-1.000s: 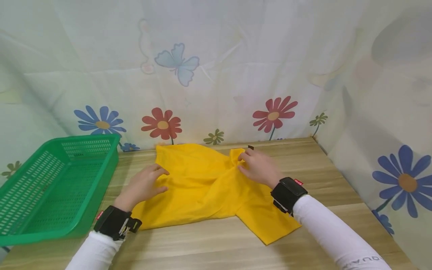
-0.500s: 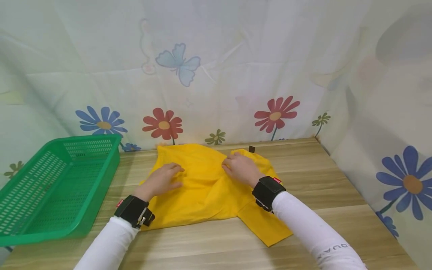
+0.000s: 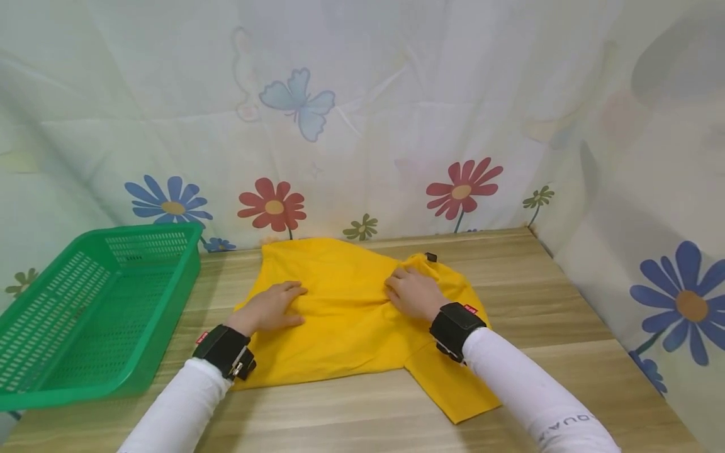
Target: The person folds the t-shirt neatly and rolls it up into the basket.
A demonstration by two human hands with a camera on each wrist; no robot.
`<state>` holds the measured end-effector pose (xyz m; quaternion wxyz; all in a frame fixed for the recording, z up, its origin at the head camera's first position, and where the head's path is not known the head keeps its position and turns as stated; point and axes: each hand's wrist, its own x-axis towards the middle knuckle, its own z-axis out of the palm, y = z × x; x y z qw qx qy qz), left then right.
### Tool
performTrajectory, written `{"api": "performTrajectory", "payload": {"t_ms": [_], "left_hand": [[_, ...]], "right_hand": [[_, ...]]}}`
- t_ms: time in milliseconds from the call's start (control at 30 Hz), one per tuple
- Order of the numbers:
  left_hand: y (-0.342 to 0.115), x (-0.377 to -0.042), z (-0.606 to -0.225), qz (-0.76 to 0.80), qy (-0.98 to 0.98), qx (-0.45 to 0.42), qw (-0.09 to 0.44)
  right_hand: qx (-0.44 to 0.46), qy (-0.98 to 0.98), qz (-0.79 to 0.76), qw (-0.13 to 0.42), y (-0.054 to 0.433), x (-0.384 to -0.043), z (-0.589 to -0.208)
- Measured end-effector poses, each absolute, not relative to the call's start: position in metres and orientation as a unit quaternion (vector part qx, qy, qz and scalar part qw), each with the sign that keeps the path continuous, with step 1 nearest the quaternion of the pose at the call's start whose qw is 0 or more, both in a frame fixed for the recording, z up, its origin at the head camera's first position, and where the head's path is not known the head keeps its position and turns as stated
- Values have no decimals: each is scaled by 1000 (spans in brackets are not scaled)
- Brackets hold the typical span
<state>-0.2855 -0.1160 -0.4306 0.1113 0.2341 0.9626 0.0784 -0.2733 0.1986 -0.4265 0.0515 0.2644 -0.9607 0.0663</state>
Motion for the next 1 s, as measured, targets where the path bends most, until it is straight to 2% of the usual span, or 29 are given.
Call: {"api": "performTrajectory", "payload": {"t_ms": [233, 500, 733, 1000], "left_hand": [[-118, -284, -424, 85, 961, 227, 136], [-124, -286, -425, 93, 958, 223, 155], [-125, -285, -425, 95, 957, 211, 173], [-131, -286, -425, 97, 960, 194, 179]], "right_hand": [[248, -967, 46, -26, 210, -271, -418], [254, -964, 39, -69, 226, -269, -419], [260, -962, 72, -51, 236, -273, -427], [260, -961, 87, 22, 248, -276, -432]]}}
